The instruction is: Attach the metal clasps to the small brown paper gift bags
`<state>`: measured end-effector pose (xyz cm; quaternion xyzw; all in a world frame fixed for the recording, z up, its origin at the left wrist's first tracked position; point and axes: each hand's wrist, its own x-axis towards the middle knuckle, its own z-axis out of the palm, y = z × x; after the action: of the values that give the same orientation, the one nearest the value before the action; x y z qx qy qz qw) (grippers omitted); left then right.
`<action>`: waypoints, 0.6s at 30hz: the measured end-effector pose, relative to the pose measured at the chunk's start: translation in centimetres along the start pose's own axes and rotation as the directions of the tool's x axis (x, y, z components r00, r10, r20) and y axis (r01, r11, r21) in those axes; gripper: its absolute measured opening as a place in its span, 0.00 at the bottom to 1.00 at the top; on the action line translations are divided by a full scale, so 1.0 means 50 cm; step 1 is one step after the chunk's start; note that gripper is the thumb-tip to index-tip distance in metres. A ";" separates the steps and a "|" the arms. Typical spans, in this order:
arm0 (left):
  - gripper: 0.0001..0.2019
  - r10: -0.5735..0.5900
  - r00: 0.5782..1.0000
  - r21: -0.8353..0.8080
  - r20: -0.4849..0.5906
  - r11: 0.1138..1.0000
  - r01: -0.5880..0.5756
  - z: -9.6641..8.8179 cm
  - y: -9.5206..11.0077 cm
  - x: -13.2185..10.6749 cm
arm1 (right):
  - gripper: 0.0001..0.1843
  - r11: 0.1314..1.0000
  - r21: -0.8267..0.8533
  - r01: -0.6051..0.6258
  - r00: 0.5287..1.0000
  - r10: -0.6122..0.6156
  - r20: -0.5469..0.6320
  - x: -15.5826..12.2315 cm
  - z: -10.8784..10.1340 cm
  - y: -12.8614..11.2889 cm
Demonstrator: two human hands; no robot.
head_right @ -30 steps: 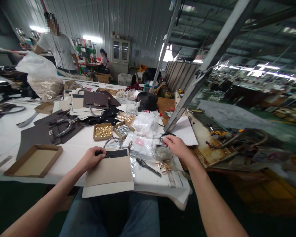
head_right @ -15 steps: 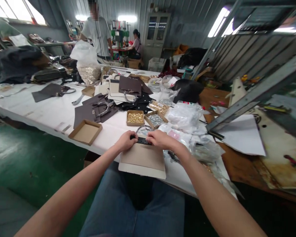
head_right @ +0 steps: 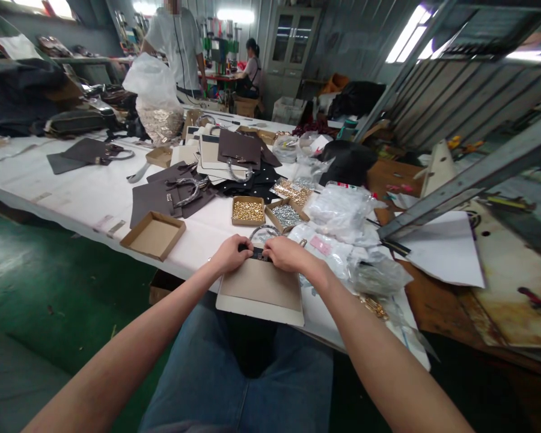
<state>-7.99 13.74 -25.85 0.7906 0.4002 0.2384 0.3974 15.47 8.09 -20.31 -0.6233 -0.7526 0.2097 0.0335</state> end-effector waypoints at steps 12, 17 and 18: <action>0.15 -0.055 0.998 -0.040 0.020 0.998 0.056 0.001 0.013 -0.008 | 0.10 0.997 -0.071 -0.017 0.991 0.008 -0.130 -0.032 0.028 -0.007; 0.12 -0.145 0.984 0.051 -0.107 0.987 0.151 0.026 0.026 -0.018 | 0.12 0.993 0.016 0.116 0.973 -0.111 -0.200 -0.048 0.038 0.001; 0.11 -0.147 0.983 0.056 -0.108 0.987 0.154 0.027 0.029 -0.019 | 0.12 0.990 0.038 0.135 0.967 -0.123 -0.222 -0.053 0.041 0.002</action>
<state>-6.92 11.84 -25.50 0.7570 0.4862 0.2355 0.3676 15.53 5.03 -21.65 -0.5912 -0.7775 0.1569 0.1460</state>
